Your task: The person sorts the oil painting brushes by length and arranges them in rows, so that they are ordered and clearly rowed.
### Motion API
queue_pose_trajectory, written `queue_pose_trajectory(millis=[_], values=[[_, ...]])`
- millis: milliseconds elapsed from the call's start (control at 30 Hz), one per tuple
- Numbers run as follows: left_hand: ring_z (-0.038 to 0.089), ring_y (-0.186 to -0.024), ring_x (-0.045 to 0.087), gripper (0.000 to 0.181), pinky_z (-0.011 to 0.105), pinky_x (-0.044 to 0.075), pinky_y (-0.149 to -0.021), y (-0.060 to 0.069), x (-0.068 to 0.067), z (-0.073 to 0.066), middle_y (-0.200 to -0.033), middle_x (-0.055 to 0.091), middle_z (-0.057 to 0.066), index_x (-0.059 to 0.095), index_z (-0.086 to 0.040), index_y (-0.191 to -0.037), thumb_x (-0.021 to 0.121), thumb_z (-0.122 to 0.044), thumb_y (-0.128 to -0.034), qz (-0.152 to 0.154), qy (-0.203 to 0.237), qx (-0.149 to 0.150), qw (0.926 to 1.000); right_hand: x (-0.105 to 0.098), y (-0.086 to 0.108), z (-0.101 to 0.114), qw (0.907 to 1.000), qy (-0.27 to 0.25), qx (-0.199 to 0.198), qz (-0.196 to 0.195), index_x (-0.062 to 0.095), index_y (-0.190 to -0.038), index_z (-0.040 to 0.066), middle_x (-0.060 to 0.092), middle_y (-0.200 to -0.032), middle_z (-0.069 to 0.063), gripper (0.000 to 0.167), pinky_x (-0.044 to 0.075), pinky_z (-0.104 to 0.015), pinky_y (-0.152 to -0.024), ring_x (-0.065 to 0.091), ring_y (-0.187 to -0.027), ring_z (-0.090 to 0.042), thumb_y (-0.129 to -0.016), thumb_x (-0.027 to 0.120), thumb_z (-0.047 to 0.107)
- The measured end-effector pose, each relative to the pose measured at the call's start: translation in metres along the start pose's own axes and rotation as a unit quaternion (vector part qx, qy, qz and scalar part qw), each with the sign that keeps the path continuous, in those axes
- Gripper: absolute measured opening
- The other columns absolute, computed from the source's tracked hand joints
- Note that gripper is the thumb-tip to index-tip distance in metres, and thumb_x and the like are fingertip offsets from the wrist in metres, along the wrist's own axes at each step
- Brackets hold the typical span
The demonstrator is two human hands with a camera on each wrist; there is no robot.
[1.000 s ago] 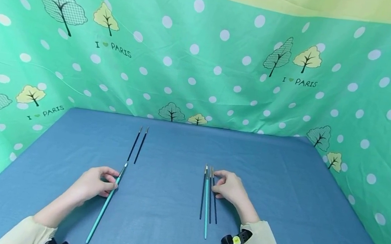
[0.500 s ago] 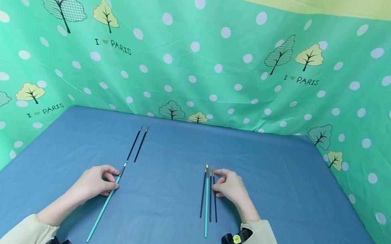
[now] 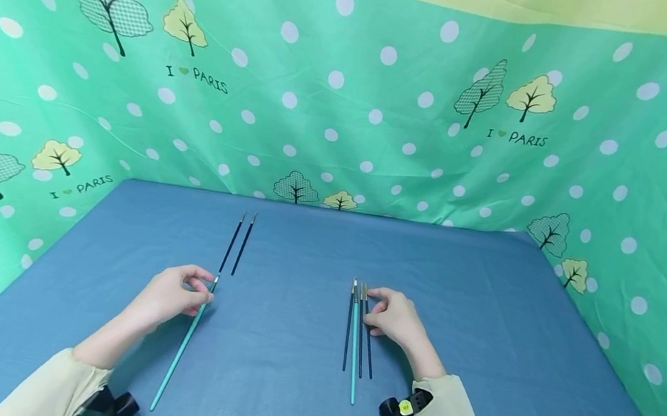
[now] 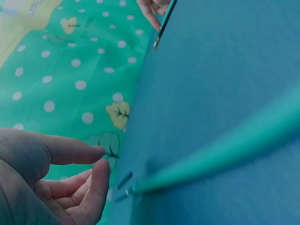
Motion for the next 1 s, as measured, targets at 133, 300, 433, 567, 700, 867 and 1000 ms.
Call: queue_pose_trajectory(millis=[133,300,433,567,700,867,1000], values=[[0.015,-0.058,0.06,0.031,0.03,0.053,-0.057,-0.007,0.013,-0.014,-0.077,0.058,0.006,0.059,-0.002,-0.11,0.065,-0.008,-0.0802,0.009,0.011,0.008,0.9999,0.0,0.0,0.0,1.0,0.0,-0.001,-0.002,0.05,-0.126,0.003,0.053,-0.079,-0.01,0.05,0.054,-0.03,-0.055,0.057,-0.061,-0.016,-0.078,0.065,0.0],[0.015,-0.055,0.059,0.026,0.03,0.053,-0.055,-0.019,0.04,-0.025,-0.075,0.059,0.007,0.061,-0.003,-0.105,0.066,-0.008,-0.0801,0.022,0.043,0.001,0.9988,0.0,0.0,-0.001,1.0,0.0,0.0,-0.006,0.051,-0.126,0.003,0.053,-0.078,-0.01,0.05,0.054,-0.03,-0.055,0.057,-0.061,-0.016,-0.078,0.065,-0.001],[0.014,-0.054,0.059,0.024,0.029,0.053,-0.054,-0.025,0.063,-0.036,-0.073,0.058,0.007,0.061,-0.001,-0.103,0.066,-0.006,-0.0799,0.04,0.071,0.009,0.9967,0.001,0.0,-0.002,1.0,-0.001,0.002,-0.007,0.051,-0.126,0.002,0.053,-0.078,-0.01,0.05,0.054,-0.03,-0.055,0.057,-0.061,-0.016,-0.078,0.065,-0.001],[0.014,-0.054,0.059,0.025,0.027,0.053,-0.053,-0.028,0.082,-0.05,-0.074,0.058,0.007,0.06,0.0,-0.103,0.065,-0.006,-0.0801,0.056,0.082,0.024,0.9948,0.001,0.001,-0.001,1.0,-0.002,0.002,-0.006,0.051,-0.126,0.002,0.053,-0.078,-0.01,0.05,0.054,-0.03,-0.055,0.057,-0.061,-0.016,-0.078,0.065,-0.001],[0.015,-0.055,0.06,0.027,0.027,0.053,-0.053,-0.031,0.101,-0.062,-0.075,0.058,0.008,0.06,0.001,-0.105,0.065,-0.005,-0.0795,0.069,0.098,0.038,0.9921,0.0,0.001,0.0,1.0,-0.002,0.002,-0.004,0.051,-0.126,0.002,0.053,-0.078,-0.01,0.05,0.054,-0.03,-0.055,0.057,-0.061,-0.016,-0.078,0.065,0.0],[0.017,-0.055,0.06,0.028,0.027,0.053,-0.052,-0.034,0.129,-0.076,-0.075,0.058,0.008,0.059,0.001,-0.106,0.065,-0.004,-0.0787,0.09,0.13,0.042,0.9866,-0.001,0.001,0.0,1.0,-0.001,0.002,-0.004,0.051,-0.127,0.002,0.053,-0.078,-0.01,0.05,0.054,-0.03,-0.055,0.057,-0.061,-0.017,-0.079,0.065,0.0],[0.017,-0.055,0.06,0.028,0.027,0.053,-0.051,-0.034,0.15,-0.088,-0.075,0.058,0.007,0.06,0.001,-0.105,0.066,-0.002,-0.0779,0.1,0.157,0.04,0.9817,-0.001,0.0,0.0,1.0,-0.004,0.003,-0.007,0.051,-0.126,0.002,0.053,-0.077,-0.01,0.05,0.054,-0.03,-0.055,0.057,-0.06,-0.016,-0.078,0.065,0.0]])
Point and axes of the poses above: each hand's wrist, its own y-axis away from the middle knuckle, its own x-axis out of the palm, z = x × y, the point moved 6 cm from there along -y, towards the middle knuckle
